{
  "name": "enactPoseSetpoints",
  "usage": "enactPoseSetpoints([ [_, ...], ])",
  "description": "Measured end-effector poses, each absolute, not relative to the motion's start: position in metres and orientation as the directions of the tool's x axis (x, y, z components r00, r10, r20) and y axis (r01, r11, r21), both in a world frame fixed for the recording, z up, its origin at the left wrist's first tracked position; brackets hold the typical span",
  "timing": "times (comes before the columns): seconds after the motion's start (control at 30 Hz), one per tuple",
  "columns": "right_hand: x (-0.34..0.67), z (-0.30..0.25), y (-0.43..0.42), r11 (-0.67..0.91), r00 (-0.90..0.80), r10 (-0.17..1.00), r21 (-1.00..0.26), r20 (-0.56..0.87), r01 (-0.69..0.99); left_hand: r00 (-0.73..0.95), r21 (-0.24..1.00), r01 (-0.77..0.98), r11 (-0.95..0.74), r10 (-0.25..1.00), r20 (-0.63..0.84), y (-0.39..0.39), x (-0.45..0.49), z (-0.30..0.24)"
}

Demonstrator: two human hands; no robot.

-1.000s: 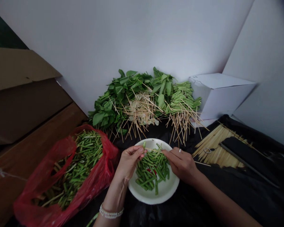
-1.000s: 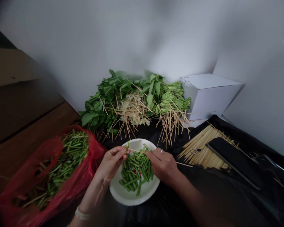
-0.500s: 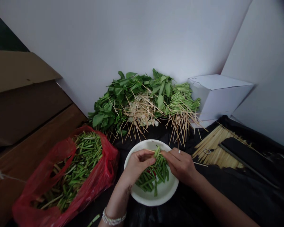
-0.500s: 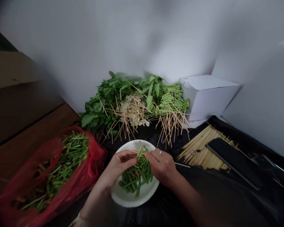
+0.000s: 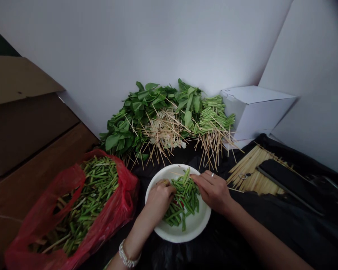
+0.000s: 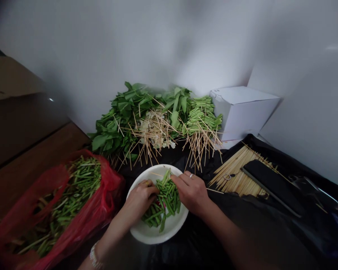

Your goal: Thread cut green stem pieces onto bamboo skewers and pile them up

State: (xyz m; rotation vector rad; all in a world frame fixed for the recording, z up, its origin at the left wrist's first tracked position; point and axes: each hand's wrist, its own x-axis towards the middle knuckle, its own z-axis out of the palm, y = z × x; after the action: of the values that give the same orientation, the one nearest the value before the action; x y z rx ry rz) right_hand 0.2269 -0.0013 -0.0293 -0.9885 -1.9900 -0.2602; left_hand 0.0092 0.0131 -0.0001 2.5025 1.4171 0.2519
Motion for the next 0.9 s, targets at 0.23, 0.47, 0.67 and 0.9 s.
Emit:
enactPoseSetpoints([
  [0.23, 0.228, -0.033, -0.001, 0.67, -0.286, 0.527, -0.185, 0.8, 0.719, 0.371, 0.73, 0.582, -0.359, 0.916, 0.155, 0.017, 0.0, 0.001],
  [0.47, 0.228, -0.03, -0.003, 0.688, -0.273, 0.504, -0.19, 0.819, 0.7, 0.05, 1.0, 0.005, -0.008, 0.999, 0.008, 0.02, 0.0, 0.007],
  [0.67, 0.228, -0.027, -0.005, 0.681, -0.309, 0.493, -0.14, 0.813, 0.718, 0.07, 0.883, -0.411, 0.225, 0.974, -0.216, 0.019, 0.003, 0.012],
  [0.9, 0.228, -0.026, -0.005, 0.685, -0.318, 0.476, -0.118, 0.82, 0.719, 0.141, 0.852, -0.448, 0.269, 0.963, -0.23, 0.015, 0.006, 0.013],
])
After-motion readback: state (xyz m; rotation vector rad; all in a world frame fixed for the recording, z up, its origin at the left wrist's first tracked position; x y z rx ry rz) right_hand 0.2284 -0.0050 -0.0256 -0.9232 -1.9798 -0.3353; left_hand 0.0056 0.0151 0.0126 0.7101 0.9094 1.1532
